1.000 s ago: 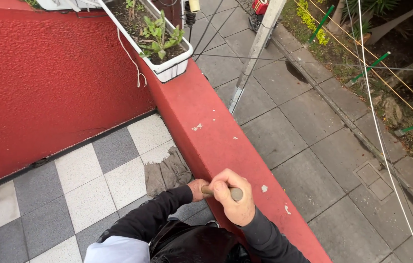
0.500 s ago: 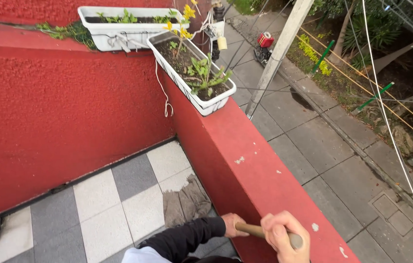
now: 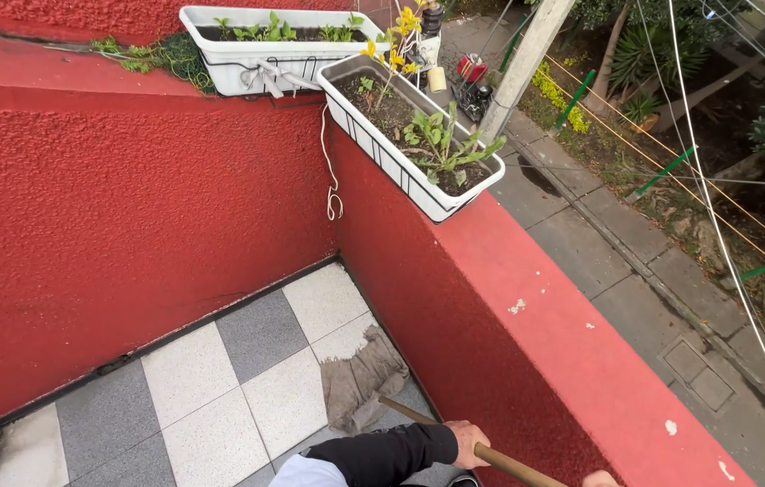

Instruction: The person is mopping a checkered tiled floor on a balcony, moving around plants and a bicycle.

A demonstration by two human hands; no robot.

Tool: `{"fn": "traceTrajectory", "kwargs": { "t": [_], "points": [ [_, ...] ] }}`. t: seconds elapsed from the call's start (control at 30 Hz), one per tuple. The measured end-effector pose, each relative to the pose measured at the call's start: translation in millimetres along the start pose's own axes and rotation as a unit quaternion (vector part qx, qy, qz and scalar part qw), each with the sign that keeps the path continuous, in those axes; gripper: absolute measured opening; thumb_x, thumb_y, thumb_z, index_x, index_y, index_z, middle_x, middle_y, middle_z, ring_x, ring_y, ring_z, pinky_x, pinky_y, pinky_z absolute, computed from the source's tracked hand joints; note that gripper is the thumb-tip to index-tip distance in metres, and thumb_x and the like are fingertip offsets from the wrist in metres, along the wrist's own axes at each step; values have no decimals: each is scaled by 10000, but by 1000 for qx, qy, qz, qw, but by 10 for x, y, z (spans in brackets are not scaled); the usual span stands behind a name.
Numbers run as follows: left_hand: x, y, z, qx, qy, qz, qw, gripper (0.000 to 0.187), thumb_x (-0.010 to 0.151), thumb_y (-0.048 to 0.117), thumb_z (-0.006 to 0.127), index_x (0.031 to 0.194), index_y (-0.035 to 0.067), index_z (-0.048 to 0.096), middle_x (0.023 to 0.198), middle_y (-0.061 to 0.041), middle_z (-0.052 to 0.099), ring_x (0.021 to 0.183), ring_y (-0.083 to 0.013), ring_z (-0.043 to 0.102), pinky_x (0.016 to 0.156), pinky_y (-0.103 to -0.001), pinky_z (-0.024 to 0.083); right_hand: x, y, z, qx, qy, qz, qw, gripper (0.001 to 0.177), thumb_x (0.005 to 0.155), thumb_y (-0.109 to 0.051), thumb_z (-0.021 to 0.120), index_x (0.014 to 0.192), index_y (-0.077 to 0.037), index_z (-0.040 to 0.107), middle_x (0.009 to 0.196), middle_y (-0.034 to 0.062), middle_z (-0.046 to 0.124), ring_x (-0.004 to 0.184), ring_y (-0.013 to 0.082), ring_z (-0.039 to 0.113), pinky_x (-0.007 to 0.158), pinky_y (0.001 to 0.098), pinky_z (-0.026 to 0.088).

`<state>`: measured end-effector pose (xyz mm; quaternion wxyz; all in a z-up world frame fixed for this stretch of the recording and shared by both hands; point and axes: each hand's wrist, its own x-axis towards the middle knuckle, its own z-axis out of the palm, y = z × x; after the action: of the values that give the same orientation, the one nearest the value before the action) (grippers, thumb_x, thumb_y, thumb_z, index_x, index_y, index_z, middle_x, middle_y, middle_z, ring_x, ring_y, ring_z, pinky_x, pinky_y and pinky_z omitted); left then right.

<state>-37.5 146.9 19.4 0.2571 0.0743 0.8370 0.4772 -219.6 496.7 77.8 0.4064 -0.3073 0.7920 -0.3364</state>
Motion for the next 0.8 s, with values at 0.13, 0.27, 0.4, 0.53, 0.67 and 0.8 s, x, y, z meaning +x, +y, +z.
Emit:
{"fn": "traceTrajectory", "kwargs": {
  "t": [0.13, 0.27, 0.4, 0.53, 0.67, 0.8],
  "points": [
    [-91, -35, 64, 23, -24, 13, 999, 330, 888, 491, 619, 710, 216, 588, 744, -2, 632, 742, -281, 663, 669, -445, 513, -163, -424, 784, 53, 122, -46, 990, 311, 940, -46, 476, 804, -7, 752, 735, 20, 690, 591, 55, 658, 541, 187, 526],
    [-254, -405, 31, 117, -43, -24, 992, 230, 862, 386, 582, 897, 196, 705, 846, -77, 701, 781, -353, 700, 638, -512, 553, -324, -1664, 1499, 99, 251, -95, 958, 323, 963, -114, 523, 820, -3, 790, 724, 44, 743, 585, 77, 672, 541, 211, 517],
    [-300, -1401, -29, 269, -51, -233, 933, 388, 968, 450, 634, 1218, 162, 707, 1210, -71, 714, 1171, -348, 646, 963, -571, 508, -483, -2004, 1992, 146, 383, -139, 902, 352, 985, -184, 568, 835, 0, 828, 713, 66, 796, 579, 97, 686, 541, 236, 508],
    [-528, -1574, -8, 266, 12, -252, 930, 305, 970, 351, 615, 1229, 198, 666, 1261, -91, 623, 1230, -321, 528, 1004, -555, 426, -268, -2111, 2251, 274, 282, -178, 902, 302, 999, -244, 604, 936, -9, 783, 719, 97, 680, 1109, 356, 751, 1043, 479, 534],
    [-545, -1198, 306, 239, 42, -262, 934, 271, 924, 350, 632, 1141, 202, 697, 1173, -72, 673, 1193, -306, 560, 1048, -525, 381, -695, -2443, 2073, 241, 263, -230, 905, 283, 1030, -188, 552, 851, -33, 709, 677, 51, 619, 845, 233, 709, 1070, 519, 557],
    [-489, -721, 973, 213, -6, -216, 953, 230, 931, 405, 646, 1066, 237, 728, 1059, -61, 715, 1125, -320, 603, 1054, -509, 375, -1518, -2420, 2071, 211, 255, -261, 907, 266, 1043, -204, 540, 880, -50, 683, 712, 63, 624, 734, 184, 650, 1018, 474, 586]
  ]
}}
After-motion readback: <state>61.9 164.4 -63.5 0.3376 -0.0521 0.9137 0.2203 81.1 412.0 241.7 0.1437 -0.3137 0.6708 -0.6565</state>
